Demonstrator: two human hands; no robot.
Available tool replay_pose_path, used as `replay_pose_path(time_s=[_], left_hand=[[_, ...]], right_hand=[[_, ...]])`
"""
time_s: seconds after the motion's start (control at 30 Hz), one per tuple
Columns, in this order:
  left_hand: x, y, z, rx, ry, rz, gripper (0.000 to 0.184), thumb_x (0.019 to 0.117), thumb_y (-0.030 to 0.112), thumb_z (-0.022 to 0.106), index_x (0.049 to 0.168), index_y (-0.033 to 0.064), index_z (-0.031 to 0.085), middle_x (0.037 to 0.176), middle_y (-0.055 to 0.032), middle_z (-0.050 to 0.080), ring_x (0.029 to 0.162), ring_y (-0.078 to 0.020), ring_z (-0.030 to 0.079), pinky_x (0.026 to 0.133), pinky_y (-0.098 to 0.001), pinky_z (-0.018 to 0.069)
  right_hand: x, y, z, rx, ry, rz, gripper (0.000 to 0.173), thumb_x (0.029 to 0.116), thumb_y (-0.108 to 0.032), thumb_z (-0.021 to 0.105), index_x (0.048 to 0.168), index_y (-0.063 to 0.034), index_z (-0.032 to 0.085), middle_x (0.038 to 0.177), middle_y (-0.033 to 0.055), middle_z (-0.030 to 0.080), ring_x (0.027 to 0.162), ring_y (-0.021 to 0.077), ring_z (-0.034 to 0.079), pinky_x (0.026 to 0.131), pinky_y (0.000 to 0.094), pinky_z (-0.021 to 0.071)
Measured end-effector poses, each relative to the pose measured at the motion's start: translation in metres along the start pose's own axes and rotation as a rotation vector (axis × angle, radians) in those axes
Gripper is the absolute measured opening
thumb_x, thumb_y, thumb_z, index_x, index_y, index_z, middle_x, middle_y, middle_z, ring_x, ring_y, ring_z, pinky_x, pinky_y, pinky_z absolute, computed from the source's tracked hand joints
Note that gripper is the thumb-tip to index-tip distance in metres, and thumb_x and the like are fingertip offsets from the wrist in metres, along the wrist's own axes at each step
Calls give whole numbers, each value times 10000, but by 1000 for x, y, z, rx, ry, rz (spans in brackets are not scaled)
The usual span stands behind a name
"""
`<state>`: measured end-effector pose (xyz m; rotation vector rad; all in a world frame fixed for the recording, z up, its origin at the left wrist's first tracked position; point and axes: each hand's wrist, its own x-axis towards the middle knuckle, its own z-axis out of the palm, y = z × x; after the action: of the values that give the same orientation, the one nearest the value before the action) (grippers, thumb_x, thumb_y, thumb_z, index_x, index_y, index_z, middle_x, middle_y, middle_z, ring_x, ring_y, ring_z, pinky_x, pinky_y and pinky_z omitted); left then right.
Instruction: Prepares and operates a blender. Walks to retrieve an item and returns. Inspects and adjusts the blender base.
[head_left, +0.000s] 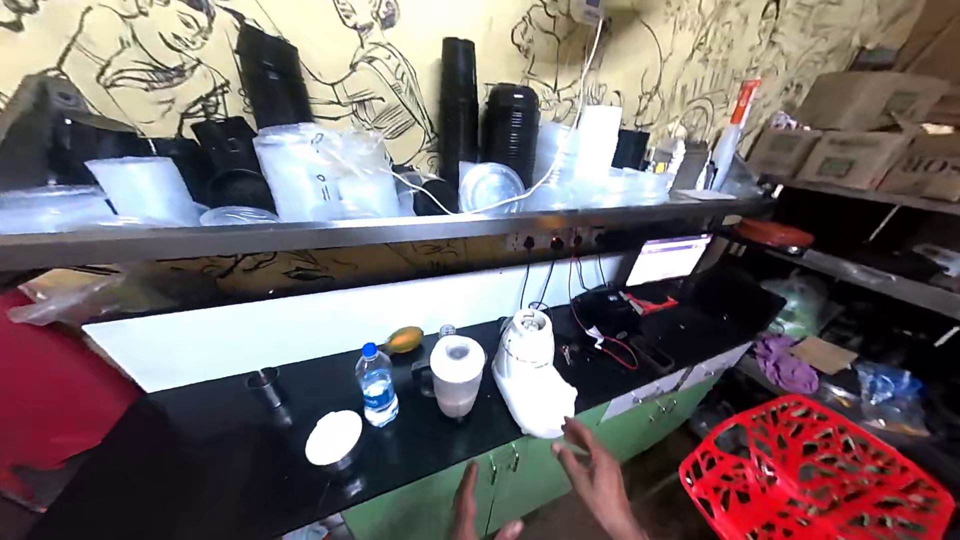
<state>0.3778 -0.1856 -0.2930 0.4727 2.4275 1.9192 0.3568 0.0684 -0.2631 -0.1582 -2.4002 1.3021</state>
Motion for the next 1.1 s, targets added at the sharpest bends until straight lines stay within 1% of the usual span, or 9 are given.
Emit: replay_pose_path(time_s=[0.2, 0.37, 0.5, 0.57, 0.63, 0.77, 0.9, 1.0, 1.1], left_hand=[[194, -15, 80, 19, 217, -76, 1256, 717, 631, 849, 1629, 48, 213, 1620, -245, 310, 1425, -353, 450, 1074, -524, 501], [282, -50, 107, 64, 291, -115, 1435, 571, 686, 901, 1647, 82, 165, 1602, -251, 344, 1432, -372, 435, 1135, -534, 445], [304, -63, 119, 168, 316, -88, 1407, 534, 760, 870, 1641, 146, 258, 1532, -223, 442, 1373, -357, 485, 1111, -528, 465], [306, -66, 123, 251, 319, -78, 1303, 558, 808, 825, 1611, 199, 359, 1464, -217, 494, 1304, -353, 531, 1037, -522, 522], [305, -67, 124, 355, 298, -89, 1241, 592, 853, 766, 1605, 250, 376, 1462, -192, 504, 1283, -338, 553, 989, -505, 555], [307, -61, 116, 619, 270, -63, 1198, 636, 947, 608, 1591, 251, 410, 1505, -164, 522, 1309, -368, 558, 1014, -550, 518], [306, -57, 113, 723, 239, -91, 1221, 624, 990, 541, 1606, 284, 375, 1592, -146, 433, 1380, -365, 504, 1050, -556, 485], [300, -62, 114, 614, 199, -122, 1280, 620, 974, 584, 1625, 223, 332, 1661, -151, 312, 1444, -359, 434, 1072, -542, 482], [272, -86, 119, 361, 222, -114, 1183, 719, 793, 737, 1593, 84, 373, 1664, -163, 296, 1504, -289, 363, 1178, -470, 419]], right_hand=[[164, -2, -20, 2, 68, -54, 567, 983, -381, 672, 1434, -57, 555, 1337, 108, 663, 1197, 168, 669, 1005, 380, 586], [253, 22, -3, -32, 45, -60, 578, 987, -394, 656, 1455, -77, 537, 1341, 92, 667, 1204, 156, 665, 1013, 382, 577], [292, 43, 10, -46, -19, -60, 572, 1011, -413, 615, 1474, -91, 518, 1360, 68, 662, 1222, 137, 656, 1002, 378, 585], [302, 48, 15, -33, -71, -58, 566, 1022, -417, 592, 1483, -100, 505, 1341, 40, 677, 1199, 122, 666, 985, 374, 593], [303, 53, 21, -40, -108, -50, 570, 1020, -442, 579, 1479, -113, 509, 1274, 0, 712, 1135, 112, 690, 952, 378, 601], [295, 59, 31, -153, -81, -97, 675, 987, -607, 534, 1480, -146, 523, 1245, -66, 724, 1105, 92, 692, 925, 401, 602], [295, 63, 27, -157, -85, -147, 700, 993, -643, 481, 1488, -150, 518, 1253, -68, 718, 1038, 80, 702, 865, 396, 614], [298, 67, 20, -35, -144, -134, 696, 974, -626, 549, 1474, -143, 529, 1285, -51, 704, 1100, 96, 695, 902, 384, 619], [303, 75, 9, 209, -129, -85, 528, 968, -371, 681, 1390, -68, 590, 1271, 55, 708, 1115, 177, 706, 911, 384, 631]])
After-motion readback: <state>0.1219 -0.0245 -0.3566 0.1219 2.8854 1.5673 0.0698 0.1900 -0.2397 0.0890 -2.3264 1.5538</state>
